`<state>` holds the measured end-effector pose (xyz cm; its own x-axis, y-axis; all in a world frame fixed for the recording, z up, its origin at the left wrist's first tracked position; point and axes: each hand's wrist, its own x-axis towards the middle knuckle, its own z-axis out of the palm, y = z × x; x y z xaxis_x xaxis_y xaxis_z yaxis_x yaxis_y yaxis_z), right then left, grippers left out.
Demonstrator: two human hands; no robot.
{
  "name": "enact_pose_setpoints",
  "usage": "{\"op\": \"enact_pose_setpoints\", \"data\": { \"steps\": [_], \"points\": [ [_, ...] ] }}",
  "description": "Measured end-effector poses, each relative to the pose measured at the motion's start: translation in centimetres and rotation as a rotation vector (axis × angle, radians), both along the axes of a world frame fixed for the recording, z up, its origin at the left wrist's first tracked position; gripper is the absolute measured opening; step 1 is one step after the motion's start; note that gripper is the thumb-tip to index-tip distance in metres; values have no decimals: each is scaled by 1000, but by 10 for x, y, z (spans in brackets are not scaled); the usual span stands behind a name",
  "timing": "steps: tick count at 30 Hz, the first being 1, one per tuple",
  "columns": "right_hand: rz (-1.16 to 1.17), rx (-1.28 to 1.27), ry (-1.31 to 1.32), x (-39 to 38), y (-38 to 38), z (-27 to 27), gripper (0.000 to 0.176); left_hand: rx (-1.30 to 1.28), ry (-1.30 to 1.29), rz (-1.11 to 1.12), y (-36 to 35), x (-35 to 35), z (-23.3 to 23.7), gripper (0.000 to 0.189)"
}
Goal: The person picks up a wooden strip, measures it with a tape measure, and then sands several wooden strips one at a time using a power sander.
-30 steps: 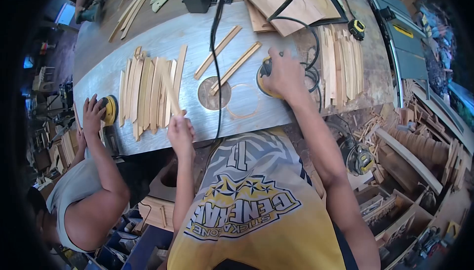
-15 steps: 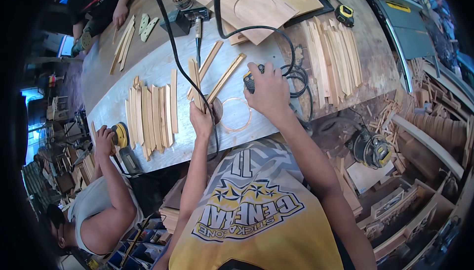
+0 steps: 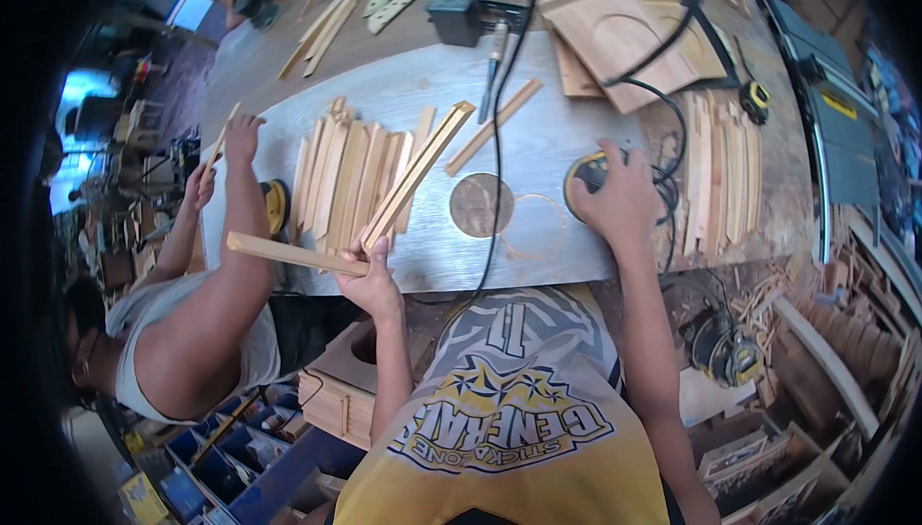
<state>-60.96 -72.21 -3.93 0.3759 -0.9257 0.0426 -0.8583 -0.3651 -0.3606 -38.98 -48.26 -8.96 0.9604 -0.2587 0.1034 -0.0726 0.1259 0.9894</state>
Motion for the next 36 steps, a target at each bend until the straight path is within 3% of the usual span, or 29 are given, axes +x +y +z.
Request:
{"op": "enact_pose_setpoints", "data": {
  "steps": [4,6,7,9,10,12,16,17,20,21,23,26,28,30,31,32,33,36],
  "points": [
    [4,18,8,2,-2,0,57,-157,-105,-38,14,8,24,43],
    [125,-295,-154,0,-3,-6,46,-258,-130,-98,17,7,35,42],
    [127,-304,-152,-1,-1,-6,46,-283,-146,-101,17,6,38,41],
    [238,-529,-434,-4,2,-1,32,-306,-146,-107,17,4,49,41],
    [227,-544,-426,-6,5,4,32,-322,-145,-120,16,1,52,41],
    [351,-218,-739,-9,21,30,23,-293,-135,-181,23,2,53,44],
    [291,-507,-1075,-14,48,91,20,-63,-237,-226,18,-1,76,45],
    [391,-542,-1027,-23,50,102,26,35,-313,-295,22,4,76,46],
    [604,-394,-675,-24,61,149,39,-122,-232,-550,1,-10,94,48],
    [558,-411,-654,-30,68,146,39,-145,-211,-605,-11,-19,103,48],
    [549,-119,-321,-42,71,129,39,-141,-197,-673,-32,-31,112,50],
    [556,-49,-308,-87,59,107,31,-147,-93,-722,-65,-54,117,51],
    [360,-270,-666,-131,38,74,29,-197,-171,-771,-85,-69,127,47],
    [-8,-396,-666,-192,12,40,27,-419,146,-930,-95,-76,138,45],
    [-386,-186,-886,-216,0,23,28,-430,190,-825,-101,-87,145,46],
    [-626,-214,-791,-248,-29,3,27,-426,181,-826,-108,-89,143,46],
    [-696,-327,-576,-279,-59,-13,26,-412,195,-821,-109,-86,140,45],
    [-718,-504,-341,-348,-139,-53,29,-335,177,-771,-117,-92,131,39]
  ]
}}
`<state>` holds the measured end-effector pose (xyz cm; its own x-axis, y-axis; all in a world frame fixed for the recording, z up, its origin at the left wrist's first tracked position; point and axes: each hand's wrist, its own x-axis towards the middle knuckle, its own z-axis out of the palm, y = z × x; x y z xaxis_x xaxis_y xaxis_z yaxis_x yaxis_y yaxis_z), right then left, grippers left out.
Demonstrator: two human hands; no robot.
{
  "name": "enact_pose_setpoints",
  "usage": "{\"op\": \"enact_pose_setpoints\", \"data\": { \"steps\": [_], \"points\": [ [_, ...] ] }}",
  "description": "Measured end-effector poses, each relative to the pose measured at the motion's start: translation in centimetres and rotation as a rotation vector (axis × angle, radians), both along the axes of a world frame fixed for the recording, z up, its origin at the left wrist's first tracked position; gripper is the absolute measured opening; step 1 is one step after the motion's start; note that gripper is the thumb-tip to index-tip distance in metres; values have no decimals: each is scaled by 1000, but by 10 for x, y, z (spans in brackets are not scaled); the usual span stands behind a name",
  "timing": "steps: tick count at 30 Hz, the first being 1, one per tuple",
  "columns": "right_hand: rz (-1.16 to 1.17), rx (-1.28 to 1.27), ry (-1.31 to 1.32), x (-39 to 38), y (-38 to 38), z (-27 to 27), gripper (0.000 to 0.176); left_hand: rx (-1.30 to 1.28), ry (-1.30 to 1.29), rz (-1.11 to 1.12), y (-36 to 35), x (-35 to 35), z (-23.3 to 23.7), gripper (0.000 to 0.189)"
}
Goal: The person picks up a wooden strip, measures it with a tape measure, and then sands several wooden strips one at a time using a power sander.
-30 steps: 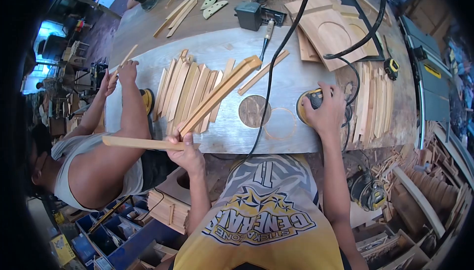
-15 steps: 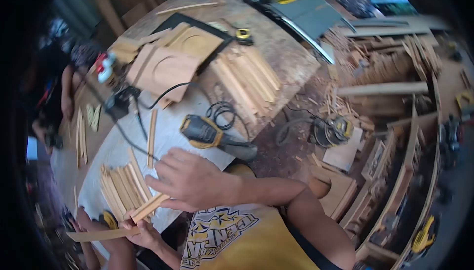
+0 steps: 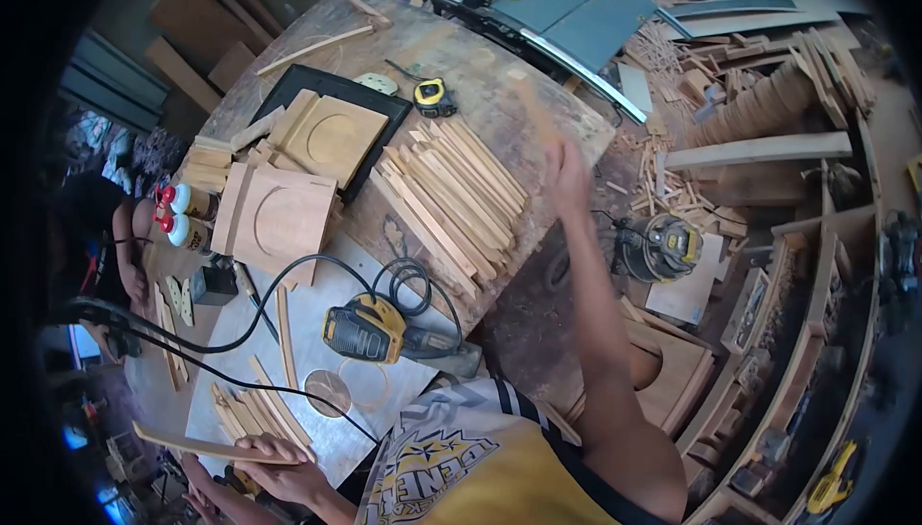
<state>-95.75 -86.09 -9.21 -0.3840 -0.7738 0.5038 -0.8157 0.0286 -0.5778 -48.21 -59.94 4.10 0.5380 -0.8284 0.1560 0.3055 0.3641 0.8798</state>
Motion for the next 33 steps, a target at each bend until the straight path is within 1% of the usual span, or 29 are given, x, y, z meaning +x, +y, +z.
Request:
{"op": "enact_pose_setpoints", "data": {
  "steps": [2,4,6,7,8,9,10,11,12,13,14,15,16,17,18,19,20,21,22,23,24,25,26,28,29,31,32,33],
  "points": [
    [-63,63,92,-24,-45,-26,30,128,-43,190,-4,-17,2,39],
    [-42,74,495,-50,-77,-76,28,148,-97,266,-5,-34,5,39],
    [-69,563,532,-91,-105,-156,28,272,-40,448,0,-41,3,39],
    [-177,272,325,-81,-103,-161,28,345,-97,535,1,-45,-1,37],
    [-24,273,708,-89,-97,-173,29,418,-153,647,2,-44,-5,35],
    [1,342,619,-96,-94,-180,33,426,-83,662,5,-41,-6,31],
    [94,234,490,-116,-101,-204,46,425,-12,683,12,-35,-4,29],
    [-23,136,808,-134,-118,-227,62,389,30,682,16,-28,-3,27],
    [84,178,812,-156,-132,-243,76,339,65,661,19,-20,0,25],
    [139,104,808,-141,-124,-218,71,318,111,708,23,-11,1,25],
    [5,483,610,-95,-110,-155,66,300,163,732,25,-5,5,25],
    [74,178,552,-85,-102,-139,55,302,166,767,30,3,4,27],
    [131,-8,510,-45,-88,-99,51,304,178,787,38,11,2,29],
    [183,-187,470,-3,-58,-63,47,297,196,780,46,18,2,33],
    [291,-315,446,33,-32,-41,43,278,197,811,52,25,0,33],
    [402,-441,422,68,-3,-21,40,312,244,786,57,31,-5,33],
    [448,-471,374,112,30,-9,36,340,292,768,60,38,-12,33],
    [399,-484,289,169,71,3,31,298,300,773,64,43,-23,31],
    [448,-342,-154,229,116,15,25,336,326,771,70,49,-37,30],
    [746,-86,-174,259,160,49,18,356,352,766,78,53,-46,30],
    [986,37,-395,297,195,46,16,377,369,749,86,60,-54,29],
    [1388,260,-416,326,212,52,21,351,356,785,96,67,-60,29],
    [1572,429,-415,367,246,67,26,364,324,801,102,71,-66,28],
    [2071,405,24,414,267,83,34,359,289,814,110,78,-72,27],
    [2080,382,32,430,273,76,34,346,289,820,116,85,-72,26],
    [2078,326,137,464,289,48,55,340,248,844,131,97,-74,28],
    [2092,315,143,481,294,39,55,329,248,858,141,105,-76,28],
    [2007,215,253,498,296,28,60,354,296,868,152,111,-78,30]
  ]
}}
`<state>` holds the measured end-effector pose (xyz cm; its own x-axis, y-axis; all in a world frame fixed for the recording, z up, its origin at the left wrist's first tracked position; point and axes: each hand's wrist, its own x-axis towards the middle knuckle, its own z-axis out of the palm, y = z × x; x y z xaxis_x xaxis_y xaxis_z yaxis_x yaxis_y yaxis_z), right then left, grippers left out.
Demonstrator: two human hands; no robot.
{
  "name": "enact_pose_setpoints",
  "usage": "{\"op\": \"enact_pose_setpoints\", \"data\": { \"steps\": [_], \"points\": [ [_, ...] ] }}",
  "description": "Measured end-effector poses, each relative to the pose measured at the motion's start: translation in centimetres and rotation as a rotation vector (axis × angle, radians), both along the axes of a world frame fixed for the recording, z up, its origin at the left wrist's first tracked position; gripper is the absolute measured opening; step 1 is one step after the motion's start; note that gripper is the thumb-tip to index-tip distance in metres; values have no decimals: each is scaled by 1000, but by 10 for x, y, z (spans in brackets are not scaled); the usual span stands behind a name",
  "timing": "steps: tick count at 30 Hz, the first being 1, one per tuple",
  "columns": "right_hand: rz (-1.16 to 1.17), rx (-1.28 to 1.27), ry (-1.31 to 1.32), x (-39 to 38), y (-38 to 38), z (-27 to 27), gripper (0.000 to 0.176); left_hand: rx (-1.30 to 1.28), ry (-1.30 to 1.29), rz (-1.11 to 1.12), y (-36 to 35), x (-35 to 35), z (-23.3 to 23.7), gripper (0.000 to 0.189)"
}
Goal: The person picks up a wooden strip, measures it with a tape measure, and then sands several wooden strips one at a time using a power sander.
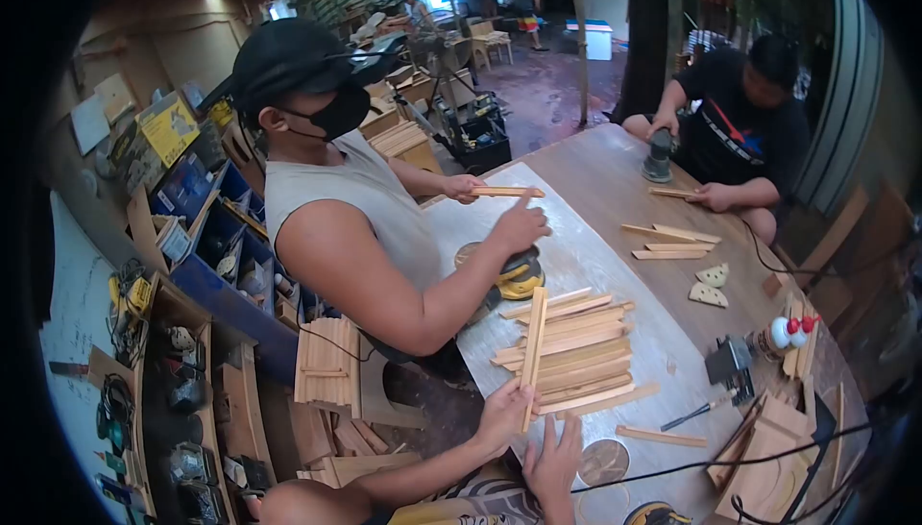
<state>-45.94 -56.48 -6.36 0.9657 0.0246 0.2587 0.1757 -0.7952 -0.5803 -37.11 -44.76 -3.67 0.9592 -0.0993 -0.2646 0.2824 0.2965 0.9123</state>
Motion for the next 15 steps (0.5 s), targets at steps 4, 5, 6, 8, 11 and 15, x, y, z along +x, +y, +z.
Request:
{"op": "enact_pose_setpoints", "data": {
  "steps": [4,5,6,8,11,15],
  "points": [
    [-113,-100,101,22,3,-51,70,-75,40,106,28,6,6,37],
    [-162,-51,88,24,5,-56,71,-77,33,122,33,7,10,37],
    [-139,-113,56,22,6,-60,75,-70,11,155,35,4,15,39],
    [-74,-145,179,18,8,-65,76,-63,-4,197,41,-2,13,43],
    [-38,-137,234,14,11,-74,77,-10,69,172,45,-5,5,38],
    [-8,-151,252,13,17,-74,76,-22,53,186,44,-18,8,38]
  ]
}}
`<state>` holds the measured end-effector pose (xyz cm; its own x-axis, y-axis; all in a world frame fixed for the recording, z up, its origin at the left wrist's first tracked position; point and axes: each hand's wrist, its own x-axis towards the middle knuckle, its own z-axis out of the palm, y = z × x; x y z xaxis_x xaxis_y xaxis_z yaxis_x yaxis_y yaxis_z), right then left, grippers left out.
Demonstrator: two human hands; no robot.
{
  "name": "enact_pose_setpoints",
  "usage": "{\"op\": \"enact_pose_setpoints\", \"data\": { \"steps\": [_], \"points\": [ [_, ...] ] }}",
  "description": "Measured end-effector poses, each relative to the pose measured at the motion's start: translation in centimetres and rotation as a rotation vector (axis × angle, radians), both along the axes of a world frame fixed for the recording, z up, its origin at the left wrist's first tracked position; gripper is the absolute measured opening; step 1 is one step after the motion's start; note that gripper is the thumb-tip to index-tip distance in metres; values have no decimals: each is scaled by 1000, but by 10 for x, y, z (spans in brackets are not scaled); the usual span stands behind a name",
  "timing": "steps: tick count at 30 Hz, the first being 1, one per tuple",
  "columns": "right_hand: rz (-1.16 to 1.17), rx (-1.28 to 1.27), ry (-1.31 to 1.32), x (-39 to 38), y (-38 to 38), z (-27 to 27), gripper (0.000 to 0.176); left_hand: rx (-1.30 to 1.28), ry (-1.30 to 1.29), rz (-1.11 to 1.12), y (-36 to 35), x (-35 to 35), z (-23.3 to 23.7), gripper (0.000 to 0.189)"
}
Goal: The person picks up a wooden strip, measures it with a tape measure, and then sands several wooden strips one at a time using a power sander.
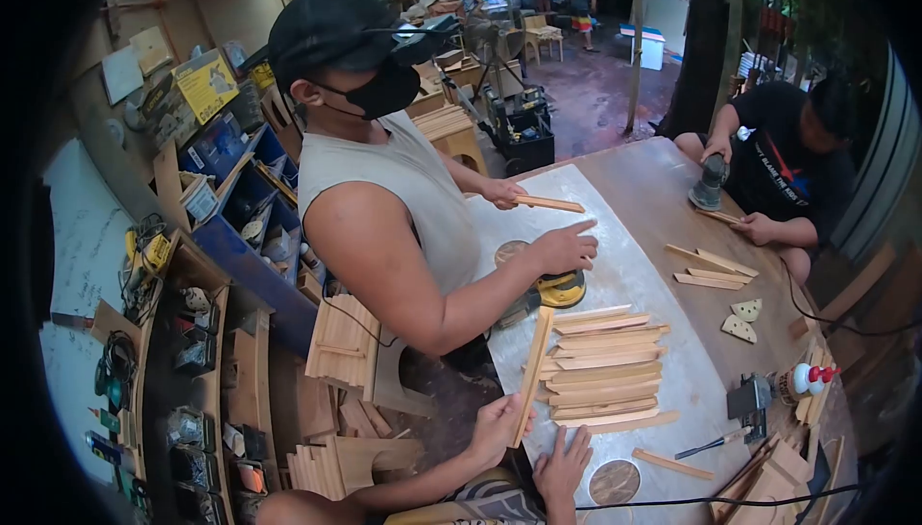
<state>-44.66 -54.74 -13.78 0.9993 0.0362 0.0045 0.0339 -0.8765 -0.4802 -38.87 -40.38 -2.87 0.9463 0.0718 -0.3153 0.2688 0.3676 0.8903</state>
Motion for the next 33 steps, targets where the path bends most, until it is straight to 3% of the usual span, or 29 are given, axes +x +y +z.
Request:
{"op": "enact_pose_setpoints", "data": {
  "steps": [4,8,11,17,18,20,23,26,33],
  "points": [
    [-32,59,-102,2,2,-1,77,-13,-20,-14,2,-5,-4,37],
    [0,32,-41,0,-3,-1,80,24,32,-73,5,-4,-6,35],
    [42,-29,43,1,-5,-4,78,21,-104,-38,2,-7,-11,31],
    [-43,401,-319,18,-10,67,49,10,-178,-51,-14,-3,14,35],
    [-61,409,-290,19,-9,80,49,2,-222,-58,-15,-6,18,38],
    [-107,923,-93,20,-11,104,40,-6,-244,-66,-19,-11,23,41],
    [-71,1123,-150,19,-9,132,37,53,-379,-103,-23,-11,27,42],
    [5,1083,-175,12,-14,138,41,27,-436,-95,-27,-16,39,43],
    [-51,1025,-263,6,-12,144,27,20,-515,-122,-35,-19,63,42]
  ]
}}
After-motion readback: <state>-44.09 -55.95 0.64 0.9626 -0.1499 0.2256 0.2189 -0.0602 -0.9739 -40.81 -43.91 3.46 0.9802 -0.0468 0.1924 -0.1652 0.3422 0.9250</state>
